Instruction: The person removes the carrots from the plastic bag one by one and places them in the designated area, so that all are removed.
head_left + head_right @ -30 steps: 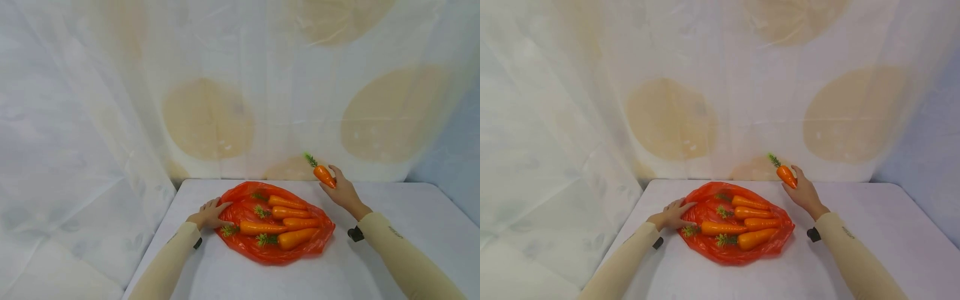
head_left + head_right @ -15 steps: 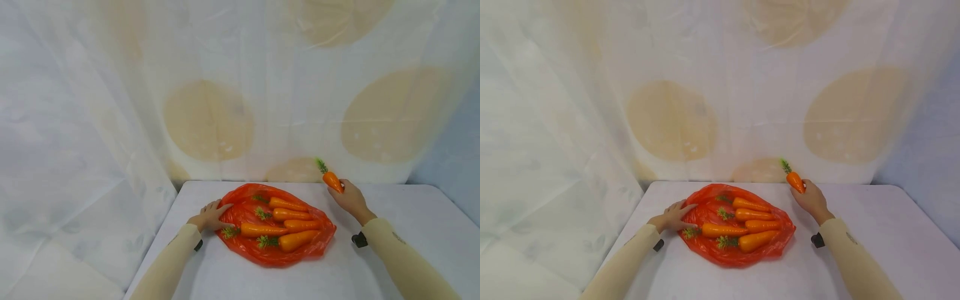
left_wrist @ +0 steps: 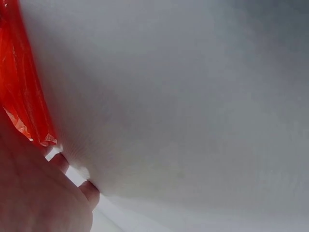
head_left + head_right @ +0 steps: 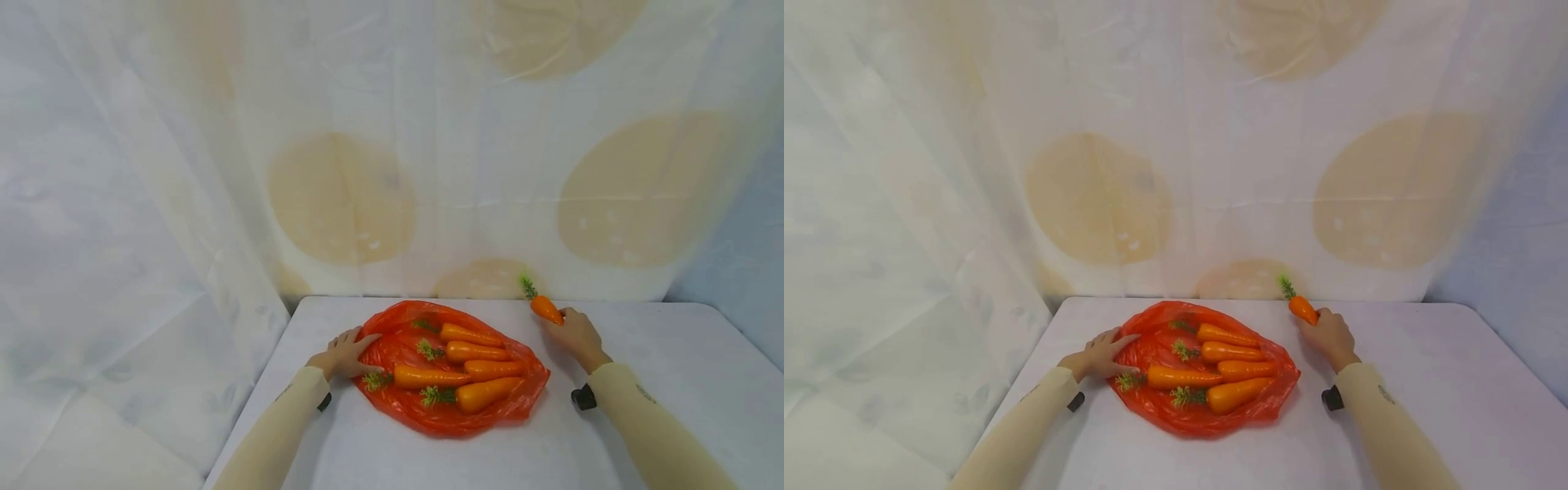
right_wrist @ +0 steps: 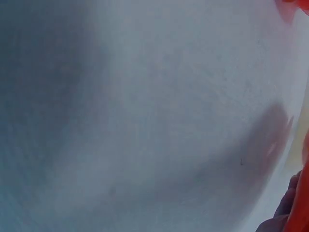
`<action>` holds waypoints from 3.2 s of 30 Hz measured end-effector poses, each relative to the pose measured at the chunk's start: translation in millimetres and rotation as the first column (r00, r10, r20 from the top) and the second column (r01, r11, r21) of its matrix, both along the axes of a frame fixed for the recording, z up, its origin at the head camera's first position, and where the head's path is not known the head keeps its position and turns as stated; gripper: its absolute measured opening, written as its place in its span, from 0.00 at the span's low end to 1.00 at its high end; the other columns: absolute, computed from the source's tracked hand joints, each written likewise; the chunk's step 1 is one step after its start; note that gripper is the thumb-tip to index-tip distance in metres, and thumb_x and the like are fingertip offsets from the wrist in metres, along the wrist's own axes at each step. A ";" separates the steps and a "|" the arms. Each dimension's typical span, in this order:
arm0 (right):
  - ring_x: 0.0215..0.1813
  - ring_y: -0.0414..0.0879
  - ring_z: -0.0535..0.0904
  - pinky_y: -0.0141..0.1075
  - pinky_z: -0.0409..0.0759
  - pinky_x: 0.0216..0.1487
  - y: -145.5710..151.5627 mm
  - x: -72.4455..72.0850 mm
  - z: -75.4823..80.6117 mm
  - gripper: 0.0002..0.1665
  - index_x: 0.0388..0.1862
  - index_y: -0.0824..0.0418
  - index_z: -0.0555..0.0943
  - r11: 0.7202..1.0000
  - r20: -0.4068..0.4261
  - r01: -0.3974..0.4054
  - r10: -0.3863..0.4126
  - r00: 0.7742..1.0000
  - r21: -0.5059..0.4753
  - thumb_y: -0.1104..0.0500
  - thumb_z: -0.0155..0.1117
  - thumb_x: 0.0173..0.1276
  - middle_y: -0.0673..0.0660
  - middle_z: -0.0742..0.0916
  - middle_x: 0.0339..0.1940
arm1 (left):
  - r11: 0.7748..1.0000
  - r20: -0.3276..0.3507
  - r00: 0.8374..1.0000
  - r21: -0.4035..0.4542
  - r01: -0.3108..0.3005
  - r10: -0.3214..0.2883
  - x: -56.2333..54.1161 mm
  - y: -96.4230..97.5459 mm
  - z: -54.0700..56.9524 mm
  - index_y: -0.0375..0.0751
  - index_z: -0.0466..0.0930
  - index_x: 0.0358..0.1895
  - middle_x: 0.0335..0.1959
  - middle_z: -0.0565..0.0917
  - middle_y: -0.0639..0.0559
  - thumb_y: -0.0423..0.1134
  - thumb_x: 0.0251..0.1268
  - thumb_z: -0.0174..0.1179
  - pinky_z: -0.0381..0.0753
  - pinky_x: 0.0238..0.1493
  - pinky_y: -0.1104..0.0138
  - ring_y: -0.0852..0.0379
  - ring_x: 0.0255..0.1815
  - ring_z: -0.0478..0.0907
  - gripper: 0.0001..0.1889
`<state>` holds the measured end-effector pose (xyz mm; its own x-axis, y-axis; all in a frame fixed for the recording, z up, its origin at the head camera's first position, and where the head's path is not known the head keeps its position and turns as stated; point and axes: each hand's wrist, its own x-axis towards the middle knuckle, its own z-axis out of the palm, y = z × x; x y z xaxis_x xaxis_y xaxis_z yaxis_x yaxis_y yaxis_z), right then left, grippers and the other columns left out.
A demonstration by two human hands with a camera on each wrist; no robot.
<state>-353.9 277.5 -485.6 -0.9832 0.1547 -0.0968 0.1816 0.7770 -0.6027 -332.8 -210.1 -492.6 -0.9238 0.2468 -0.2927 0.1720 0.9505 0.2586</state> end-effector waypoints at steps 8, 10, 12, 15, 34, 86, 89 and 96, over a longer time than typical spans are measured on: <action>0.46 0.63 0.72 0.48 0.76 0.46 0.2 0.7 -2.8 0.50 0.65 0.81 0.61 0.994 0.064 0.082 -0.077 0.995 -0.071 0.36 0.52 0.70 0.76 0.76 0.51 | 1.000 0.008 1.000 -0.011 -0.006 0.006 -2.6 -0.3 2.5 0.71 0.53 0.76 0.81 0.48 0.45 0.74 0.53 0.59 0.54 0.71 0.33 0.37 0.78 0.47 0.46; 0.46 0.63 0.72 0.48 0.76 0.45 1.0 1.1 -3.4 0.47 0.64 0.81 0.62 0.994 0.074 0.084 -0.079 0.994 -0.069 0.38 0.52 0.71 0.76 0.76 0.51 | 1.000 0.011 1.000 -0.005 -0.008 0.008 -2.4 -0.2 2.3 0.71 0.53 0.77 0.81 0.48 0.45 0.75 0.53 0.58 0.53 0.71 0.32 0.37 0.78 0.47 0.46; 0.46 0.62 0.72 0.47 0.76 0.45 1.8 1.1 -4.1 0.44 0.63 0.80 0.62 0.995 0.082 0.073 -0.067 0.994 -0.066 0.40 0.53 0.71 0.75 0.76 0.51 | 1.000 0.015 1.000 0.004 -0.011 0.011 -1.5 -0.1 2.6 0.71 0.54 0.76 0.81 0.48 0.45 0.75 0.53 0.58 0.53 0.71 0.32 0.37 0.78 0.47 0.46; 0.46 0.61 0.71 0.45 0.77 0.43 2.8 1.1 -5.3 0.42 0.63 0.79 0.62 0.996 0.101 0.055 -0.048 0.994 -0.070 0.44 0.54 0.70 0.74 0.75 0.51 | 1.000 0.020 1.000 0.008 -0.012 0.012 0.0 -0.2 1.2 0.71 0.54 0.76 0.81 0.47 0.45 0.75 0.53 0.58 0.53 0.70 0.31 0.37 0.78 0.46 0.46; 0.53 0.65 0.72 0.55 0.79 0.54 10.4 -2.9 -8.6 0.53 0.74 0.73 0.49 0.992 0.142 -0.105 0.115 0.983 -0.074 0.42 0.61 0.68 0.78 0.69 0.63 | 1.000 0.013 1.000 0.020 -0.012 0.011 2.0 2.7 1.5 0.70 0.55 0.76 0.81 0.48 0.45 0.74 0.53 0.59 0.56 0.69 0.31 0.37 0.78 0.47 0.45; 0.71 0.76 0.51 0.77 0.47 0.66 57.5 19.1 2.3 0.53 0.81 0.51 0.46 0.793 -0.200 -0.135 0.308 0.930 0.594 0.24 0.42 0.69 0.74 0.45 0.79 | 0.999 0.012 0.999 0.012 -0.034 0.034 -9.7 -2.3 -16.6 0.74 0.55 0.75 0.81 0.46 0.47 0.74 0.52 0.60 0.55 0.69 0.30 0.38 0.79 0.45 0.45; 0.71 0.76 0.50 0.77 0.44 0.67 60.9 22.1 4.6 0.53 0.81 0.51 0.46 0.787 -0.185 -0.132 0.300 0.936 0.603 0.24 0.42 0.68 0.74 0.44 0.79 | 1.000 0.012 1.000 0.014 -0.025 0.025 -5.8 -1.8 -11.0 0.73 0.55 0.75 0.81 0.47 0.46 0.74 0.52 0.59 0.56 0.67 0.29 0.37 0.79 0.46 0.45; 0.70 0.76 0.51 0.77 0.44 0.67 63.9 28.7 4.7 0.53 0.81 0.52 0.46 0.790 -0.199 -0.118 0.291 0.936 0.602 0.26 0.45 0.69 0.75 0.45 0.79 | 1.000 0.013 1.000 0.005 -0.010 0.010 1.4 -0.6 -0.8 0.69 0.54 0.77 0.80 0.48 0.44 0.75 0.55 0.57 0.55 0.69 0.30 0.36 0.78 0.47 0.46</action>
<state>-325.2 341.4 -480.9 -0.9704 -0.1119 0.2139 -0.1220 0.9919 -0.0344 -331.4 -210.7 -493.5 -0.9223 0.2388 -0.3039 0.1587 0.9509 0.2657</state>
